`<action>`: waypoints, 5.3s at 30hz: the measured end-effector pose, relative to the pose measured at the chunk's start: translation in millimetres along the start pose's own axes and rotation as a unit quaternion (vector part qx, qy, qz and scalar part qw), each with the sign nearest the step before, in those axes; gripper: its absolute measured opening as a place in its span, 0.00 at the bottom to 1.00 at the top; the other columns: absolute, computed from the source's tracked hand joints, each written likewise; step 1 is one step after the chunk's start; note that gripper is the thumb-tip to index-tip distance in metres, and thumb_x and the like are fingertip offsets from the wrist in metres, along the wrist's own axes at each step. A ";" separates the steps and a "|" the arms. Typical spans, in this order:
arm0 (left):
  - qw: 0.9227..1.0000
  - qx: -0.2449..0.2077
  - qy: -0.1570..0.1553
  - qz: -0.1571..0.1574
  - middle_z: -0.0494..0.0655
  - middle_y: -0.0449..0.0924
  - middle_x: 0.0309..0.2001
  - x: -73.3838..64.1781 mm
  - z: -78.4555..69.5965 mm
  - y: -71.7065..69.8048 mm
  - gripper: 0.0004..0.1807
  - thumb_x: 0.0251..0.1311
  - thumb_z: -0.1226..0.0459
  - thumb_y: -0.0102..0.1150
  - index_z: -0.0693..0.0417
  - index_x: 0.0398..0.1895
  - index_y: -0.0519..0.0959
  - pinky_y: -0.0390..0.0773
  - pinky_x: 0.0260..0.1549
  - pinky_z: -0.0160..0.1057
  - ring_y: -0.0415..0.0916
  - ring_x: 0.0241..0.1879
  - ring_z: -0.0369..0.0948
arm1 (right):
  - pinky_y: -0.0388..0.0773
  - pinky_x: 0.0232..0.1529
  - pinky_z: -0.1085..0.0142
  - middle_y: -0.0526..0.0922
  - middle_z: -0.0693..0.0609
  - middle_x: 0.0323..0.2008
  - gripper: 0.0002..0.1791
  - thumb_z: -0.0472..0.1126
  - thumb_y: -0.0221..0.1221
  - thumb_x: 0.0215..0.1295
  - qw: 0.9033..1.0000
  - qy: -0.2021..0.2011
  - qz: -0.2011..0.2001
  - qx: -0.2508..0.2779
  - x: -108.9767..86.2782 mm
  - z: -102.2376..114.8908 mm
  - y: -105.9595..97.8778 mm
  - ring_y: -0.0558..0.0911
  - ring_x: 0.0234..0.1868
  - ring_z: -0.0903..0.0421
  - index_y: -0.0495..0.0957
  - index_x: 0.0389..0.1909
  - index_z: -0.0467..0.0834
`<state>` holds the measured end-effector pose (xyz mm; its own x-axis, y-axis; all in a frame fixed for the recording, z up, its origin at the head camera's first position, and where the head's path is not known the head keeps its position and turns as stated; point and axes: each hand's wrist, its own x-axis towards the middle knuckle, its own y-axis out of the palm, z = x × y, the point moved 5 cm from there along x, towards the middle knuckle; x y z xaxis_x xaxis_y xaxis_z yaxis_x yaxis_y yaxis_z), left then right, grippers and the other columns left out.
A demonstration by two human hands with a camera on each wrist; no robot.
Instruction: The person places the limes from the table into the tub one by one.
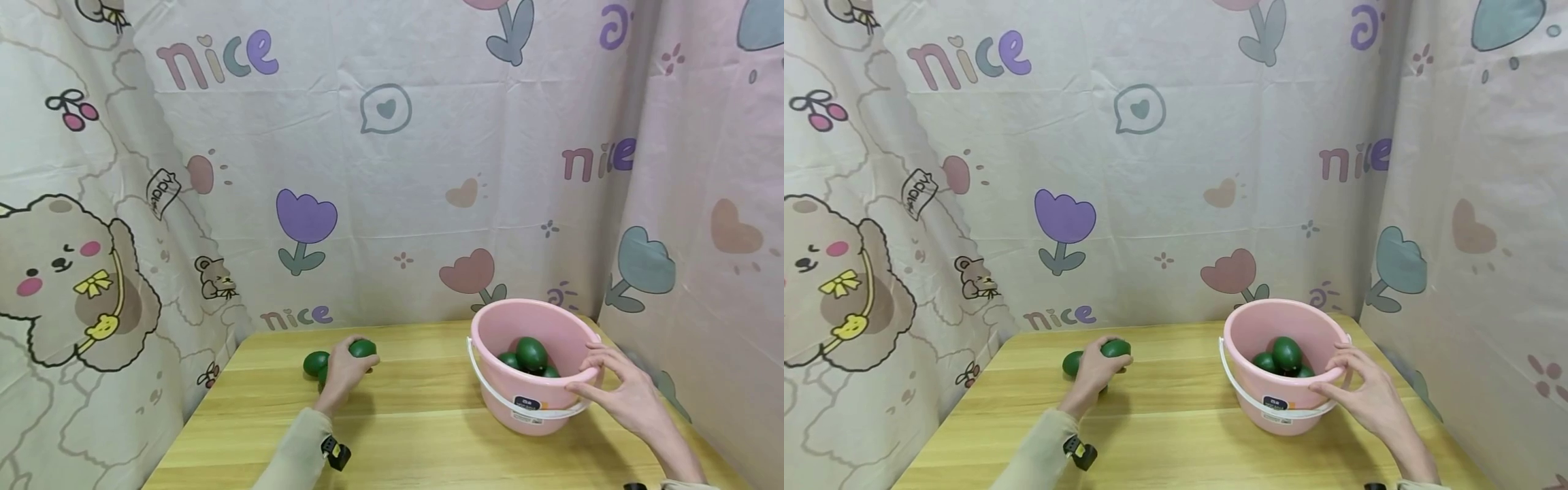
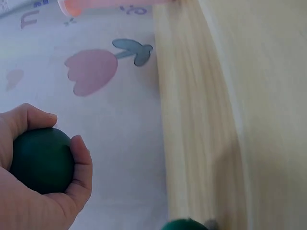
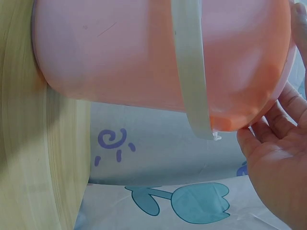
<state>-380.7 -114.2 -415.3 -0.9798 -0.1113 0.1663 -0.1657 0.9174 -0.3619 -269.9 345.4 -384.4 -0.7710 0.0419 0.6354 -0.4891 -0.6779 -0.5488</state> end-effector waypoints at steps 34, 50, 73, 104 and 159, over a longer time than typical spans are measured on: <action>0.987 -0.058 0.108 0.100 0.55 0.70 0.53 -18.1 -72.9 75.4 0.29 0.47 0.65 0.64 0.47 0.57 0.69 0.77 0.35 0.41 0.73 0.41 0.47 | 0.49 0.49 0.90 0.75 0.57 0.56 0.18 0.44 0.78 0.42 1.000 -0.006 -0.011 0.000 -1.1 -2.9 0.2 0.57 0.54 0.89 0.79 0.31 0.52; 0.978 -0.070 0.194 0.030 0.52 0.77 0.50 -30.0 -100.1 104.8 0.30 0.51 0.65 0.70 0.48 0.59 0.72 0.81 0.40 0.38 0.76 0.43 0.43 | 0.49 0.50 0.89 0.75 0.56 0.56 0.18 0.44 0.78 0.43 1.000 -0.007 -0.013 -0.002 0.4 -1.8 -0.7 0.56 0.55 0.89 0.79 0.31 0.52; 0.960 -0.075 0.266 0.044 0.46 0.74 0.55 -47.0 -121.9 152.3 0.36 0.51 0.73 0.66 0.44 0.66 0.69 0.79 0.49 0.30 0.76 0.50 0.36 | 0.50 0.49 0.90 0.72 0.70 0.55 0.18 0.42 0.78 0.42 1.000 -0.009 -0.014 0.012 -0.4 -2.1 -0.1 0.58 0.54 0.89 0.79 0.31 0.51; 0.971 0.002 0.230 0.071 0.49 0.77 0.57 -40.1 -130.2 170.3 0.35 0.53 0.64 0.72 0.47 0.66 0.71 0.76 0.56 0.33 0.77 0.58 0.44 | 0.49 0.52 0.90 0.68 0.76 0.55 0.17 0.43 0.77 0.44 1.000 0.000 -0.008 0.009 -0.6 -2.9 0.6 0.57 0.54 0.90 0.79 0.33 0.50; 0.960 0.063 0.274 0.008 0.52 0.81 0.55 -23.1 -59.0 82.0 0.19 0.63 0.63 0.63 0.56 0.57 0.78 0.79 0.54 0.48 0.78 0.55 0.49 | 0.48 0.53 0.89 0.70 0.71 0.56 0.17 0.44 0.77 0.44 1.000 0.004 -0.004 0.012 0.1 -3.3 0.4 0.57 0.54 0.89 0.79 0.32 0.51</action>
<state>-365.0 -13.9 -394.8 -0.7820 0.1509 0.6047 -0.1977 0.8600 -0.4704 -271.4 347.6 -386.4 -0.7704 0.0519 0.6354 -0.4851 -0.6945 -0.5314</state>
